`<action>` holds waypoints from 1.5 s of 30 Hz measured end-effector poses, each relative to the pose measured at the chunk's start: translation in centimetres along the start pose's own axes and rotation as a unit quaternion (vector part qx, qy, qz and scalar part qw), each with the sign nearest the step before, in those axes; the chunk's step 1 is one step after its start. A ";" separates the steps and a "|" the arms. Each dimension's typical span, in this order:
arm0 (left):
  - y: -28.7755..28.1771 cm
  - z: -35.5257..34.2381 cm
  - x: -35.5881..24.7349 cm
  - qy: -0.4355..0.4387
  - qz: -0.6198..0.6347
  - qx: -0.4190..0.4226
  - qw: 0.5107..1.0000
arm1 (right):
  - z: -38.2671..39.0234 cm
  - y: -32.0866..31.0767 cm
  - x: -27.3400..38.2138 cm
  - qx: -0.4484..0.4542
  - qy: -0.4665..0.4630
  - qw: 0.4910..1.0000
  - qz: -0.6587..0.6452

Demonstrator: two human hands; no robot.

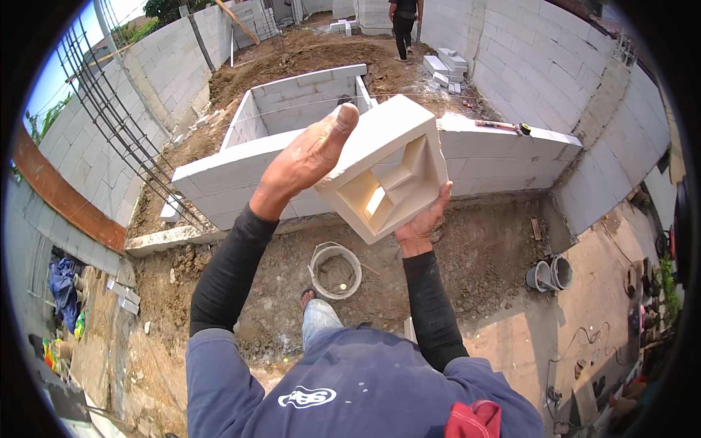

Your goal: The person spreads mortar along a wall with a trowel, places a decorative concrete block onto the mortar, and secures it by tapping the top with a hammer. The person then uses a tape measure to check the alignment and dimensions along the wall.

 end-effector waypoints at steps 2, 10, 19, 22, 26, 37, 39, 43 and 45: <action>-2.5 2.0 -1.8 0.015 0.100 -0.055 0.993 | -0.3 -1.8 0.6 -0.037 -0.029 0.998 -0.045; 3.7 4.1 0.1 0.086 0.152 -0.101 0.979 | 2.3 0.2 -1.5 -0.078 -0.032 0.993 -0.078; 0.1 0.6 -1.6 0.115 0.085 -0.030 0.989 | 5.5 2.9 -5.5 -0.048 0.108 0.987 -0.111; 0.2 1.3 -1.8 0.108 0.098 -0.026 0.989 | 5.3 3.0 -4.8 -0.053 0.088 0.990 -0.097; 2.2 1.9 0.2 0.073 0.191 -0.035 0.978 | 5.0 2.0 -1.5 -0.042 0.022 0.999 0.001; 21.3 8.7 8.9 -0.107 0.706 0.074 0.696 | -0.5 11.3 6.3 0.211 -0.095 0.714 0.661; 23.1 9.2 10.0 -0.109 0.719 0.073 0.682 | -1.1 10.5 5.5 0.209 -0.045 0.679 0.702; 22.2 8.4 12.1 -0.052 0.664 0.046 0.744 | -1.8 9.3 6.1 0.164 0.032 0.775 0.610; 20.5 6.8 12.5 -0.017 0.574 -0.048 0.818 | -1.9 9.7 6.1 0.171 0.029 0.785 0.595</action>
Point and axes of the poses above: each hand's wrist, its own z-axis away from the middle knuckle, its own y-axis out of the palm, x = y × z, the point moved 10 cm from there along -z, towards the middle knuckle, and after that the axes turned 11 degrees about -z, right-handed, at the moved point
